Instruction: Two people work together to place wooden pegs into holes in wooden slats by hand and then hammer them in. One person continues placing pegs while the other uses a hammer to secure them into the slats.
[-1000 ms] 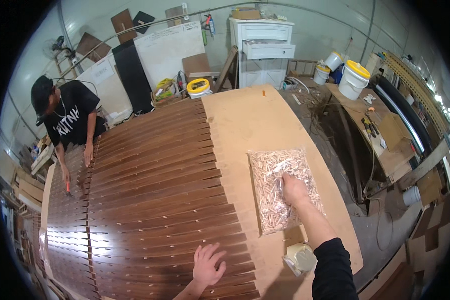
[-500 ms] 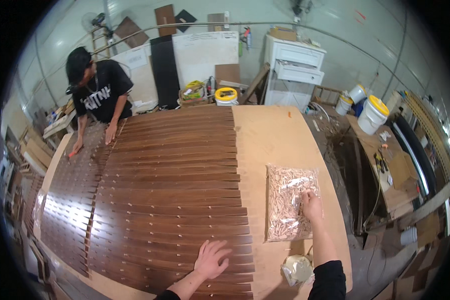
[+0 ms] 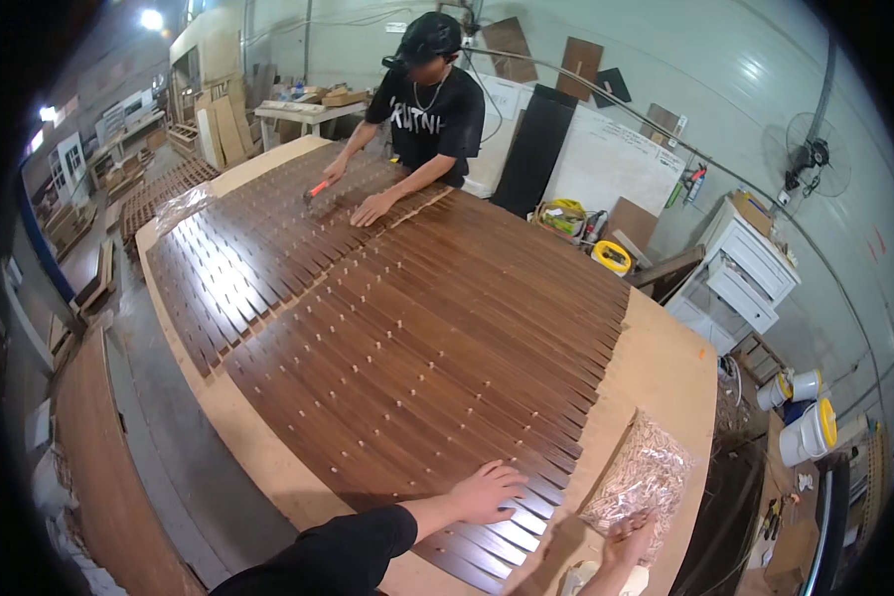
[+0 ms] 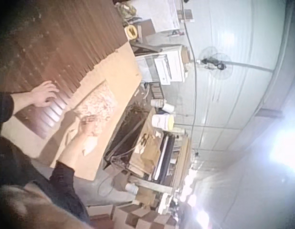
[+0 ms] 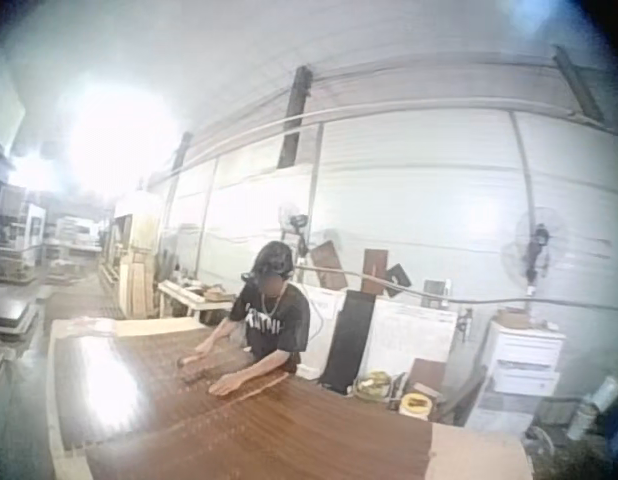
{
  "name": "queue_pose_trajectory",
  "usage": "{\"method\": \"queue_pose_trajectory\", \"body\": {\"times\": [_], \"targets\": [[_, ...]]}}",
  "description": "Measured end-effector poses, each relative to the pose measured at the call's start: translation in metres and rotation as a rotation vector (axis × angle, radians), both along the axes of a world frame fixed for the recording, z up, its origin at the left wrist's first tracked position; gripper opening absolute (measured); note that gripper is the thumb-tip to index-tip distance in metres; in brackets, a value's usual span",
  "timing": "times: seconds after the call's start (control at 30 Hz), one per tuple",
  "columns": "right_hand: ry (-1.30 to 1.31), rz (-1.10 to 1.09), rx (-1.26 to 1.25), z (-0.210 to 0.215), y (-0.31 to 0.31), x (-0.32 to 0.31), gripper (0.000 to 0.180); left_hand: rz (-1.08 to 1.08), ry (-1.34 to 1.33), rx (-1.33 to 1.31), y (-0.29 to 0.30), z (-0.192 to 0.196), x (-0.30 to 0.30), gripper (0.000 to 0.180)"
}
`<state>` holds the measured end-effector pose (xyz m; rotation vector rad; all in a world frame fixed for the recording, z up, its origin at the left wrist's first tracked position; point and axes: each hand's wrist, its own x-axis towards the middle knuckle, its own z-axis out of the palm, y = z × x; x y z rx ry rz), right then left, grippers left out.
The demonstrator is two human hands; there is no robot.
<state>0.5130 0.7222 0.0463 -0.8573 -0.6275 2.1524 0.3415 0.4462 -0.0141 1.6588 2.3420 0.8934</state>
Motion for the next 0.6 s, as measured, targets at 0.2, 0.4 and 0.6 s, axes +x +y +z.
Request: {"method": "queue_pose_trajectory", "body": {"times": [0.2,0.4,0.6], "targets": [[-0.300,0.183,0.053,-0.043,-0.131,-0.013,0.029,0.266,-0.619,0.246,-0.002,0.033,0.063,0.034],[-0.671,0.385,0.929,-0.015,-0.276,-0.098,0.032,0.684,-1.918,0.425,-0.044,0.022,0.029,0.038],[-0.866,0.554,1.182,0.021,-0.387,-0.213,0.028,0.806,-2.271,0.864,-0.160,0.038,-0.078,0.034]]}}
